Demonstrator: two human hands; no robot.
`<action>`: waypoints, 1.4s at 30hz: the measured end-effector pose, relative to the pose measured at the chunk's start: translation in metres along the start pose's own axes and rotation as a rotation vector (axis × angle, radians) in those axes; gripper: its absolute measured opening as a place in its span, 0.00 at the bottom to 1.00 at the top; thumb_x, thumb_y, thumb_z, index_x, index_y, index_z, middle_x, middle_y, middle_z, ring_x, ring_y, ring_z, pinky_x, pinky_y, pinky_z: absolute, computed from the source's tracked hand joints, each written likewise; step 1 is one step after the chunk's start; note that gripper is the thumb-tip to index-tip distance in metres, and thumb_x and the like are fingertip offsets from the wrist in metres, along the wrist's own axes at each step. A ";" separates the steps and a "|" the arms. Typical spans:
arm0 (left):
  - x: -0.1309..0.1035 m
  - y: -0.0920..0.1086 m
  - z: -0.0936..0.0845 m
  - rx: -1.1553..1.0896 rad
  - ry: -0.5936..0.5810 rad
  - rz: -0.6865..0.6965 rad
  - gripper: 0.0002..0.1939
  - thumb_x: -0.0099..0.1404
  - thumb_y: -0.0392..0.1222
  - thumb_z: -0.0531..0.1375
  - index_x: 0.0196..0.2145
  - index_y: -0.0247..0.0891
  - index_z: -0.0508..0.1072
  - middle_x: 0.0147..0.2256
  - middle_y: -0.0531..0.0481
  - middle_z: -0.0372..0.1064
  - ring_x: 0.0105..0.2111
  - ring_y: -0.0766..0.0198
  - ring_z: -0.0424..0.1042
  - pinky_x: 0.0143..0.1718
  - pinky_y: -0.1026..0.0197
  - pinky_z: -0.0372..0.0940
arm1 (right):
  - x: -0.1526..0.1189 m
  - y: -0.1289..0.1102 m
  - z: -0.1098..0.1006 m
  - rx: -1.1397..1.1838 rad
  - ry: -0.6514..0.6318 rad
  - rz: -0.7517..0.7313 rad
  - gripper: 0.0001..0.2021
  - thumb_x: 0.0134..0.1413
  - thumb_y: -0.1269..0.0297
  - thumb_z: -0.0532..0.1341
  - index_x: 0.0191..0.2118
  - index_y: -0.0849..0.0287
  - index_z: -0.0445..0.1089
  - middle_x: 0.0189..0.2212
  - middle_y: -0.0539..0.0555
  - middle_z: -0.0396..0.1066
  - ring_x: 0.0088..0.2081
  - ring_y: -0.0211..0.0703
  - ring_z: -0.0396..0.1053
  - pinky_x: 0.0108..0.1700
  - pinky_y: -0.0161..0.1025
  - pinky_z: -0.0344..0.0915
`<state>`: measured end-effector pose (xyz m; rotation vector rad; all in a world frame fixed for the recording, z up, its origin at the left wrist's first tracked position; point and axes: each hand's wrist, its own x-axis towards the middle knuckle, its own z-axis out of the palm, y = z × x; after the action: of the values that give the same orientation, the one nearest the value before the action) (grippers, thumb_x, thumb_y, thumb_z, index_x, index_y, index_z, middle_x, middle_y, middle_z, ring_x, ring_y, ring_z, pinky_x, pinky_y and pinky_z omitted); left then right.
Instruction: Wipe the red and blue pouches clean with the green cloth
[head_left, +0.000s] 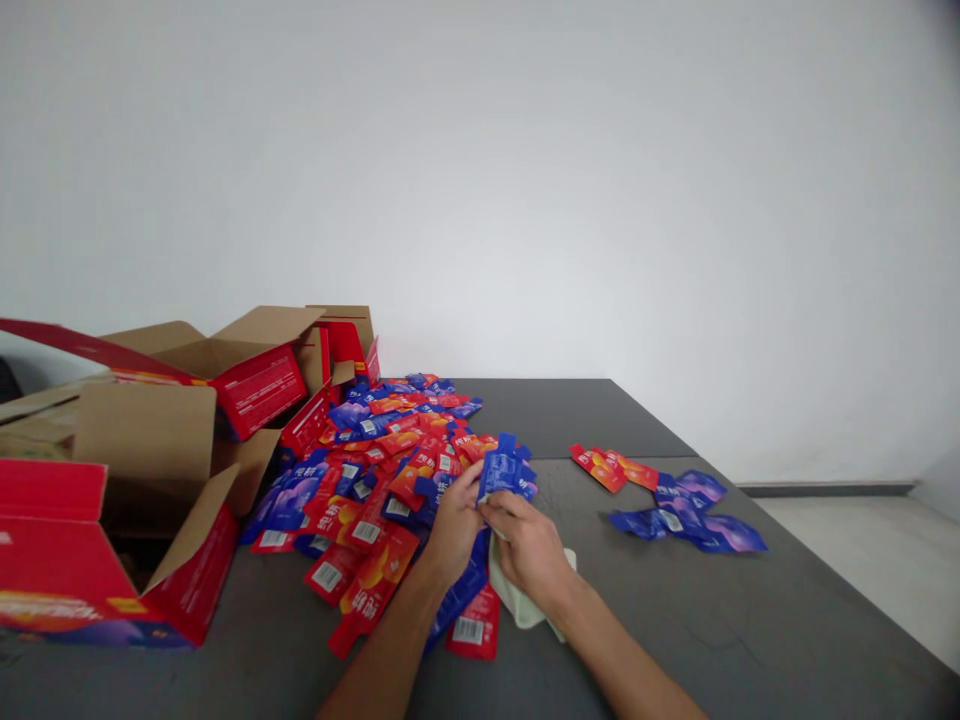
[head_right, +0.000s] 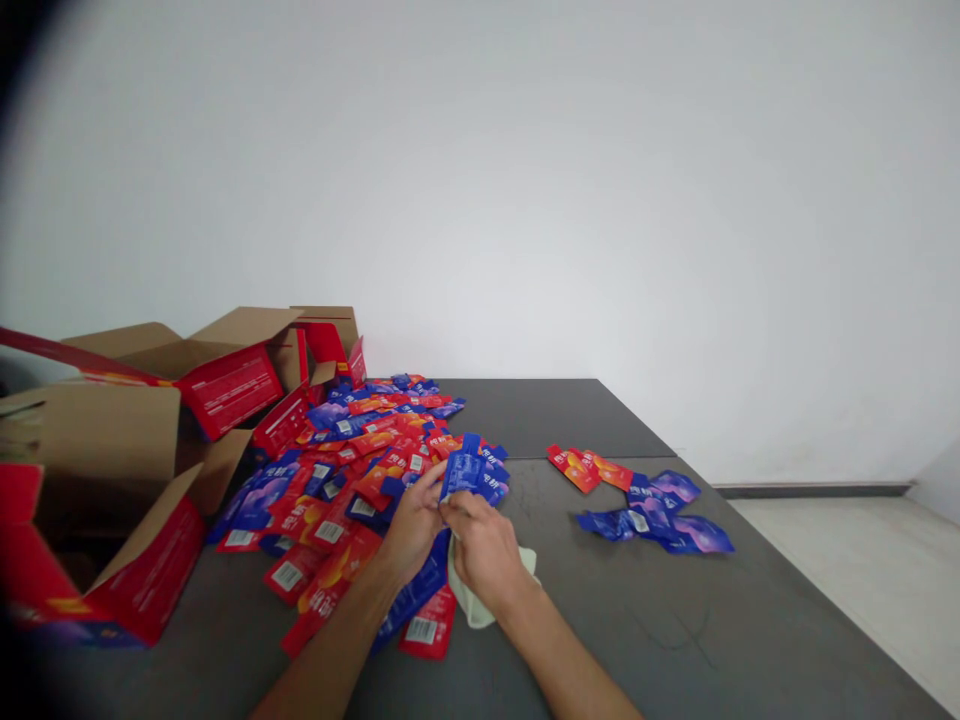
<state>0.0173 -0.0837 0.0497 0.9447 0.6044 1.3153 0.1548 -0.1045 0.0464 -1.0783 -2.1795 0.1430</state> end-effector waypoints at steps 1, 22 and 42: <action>0.000 0.002 0.001 -0.025 0.000 0.006 0.37 0.47 0.27 0.60 0.57 0.39 0.70 0.47 0.42 0.77 0.42 0.56 0.76 0.41 0.60 0.68 | -0.002 -0.003 0.001 0.024 0.003 0.001 0.27 0.51 0.81 0.53 0.53 0.50 0.74 0.47 0.54 0.73 0.49 0.42 0.71 0.52 0.36 0.67; -0.001 -0.014 0.013 -0.257 0.196 -0.188 0.23 0.58 0.54 0.65 0.45 0.34 0.76 0.40 0.43 0.78 0.43 0.53 0.76 0.47 0.54 0.69 | 0.001 -0.015 -0.004 0.374 0.275 0.025 0.13 0.63 0.68 0.56 0.48 0.51 0.75 0.45 0.56 0.74 0.48 0.44 0.72 0.52 0.42 0.70; -0.002 -0.012 0.018 -0.242 0.245 -0.114 0.15 0.58 0.44 0.63 0.41 0.34 0.77 0.40 0.44 0.78 0.46 0.52 0.76 0.51 0.53 0.68 | -0.003 -0.009 -0.011 0.238 0.082 -0.007 0.22 0.61 0.75 0.52 0.54 0.49 0.73 0.47 0.54 0.72 0.49 0.42 0.70 0.51 0.37 0.68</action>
<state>0.0385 -0.0896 0.0482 0.5490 0.6587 1.3763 0.1568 -0.1147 0.0562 -0.9261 -2.0330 0.3397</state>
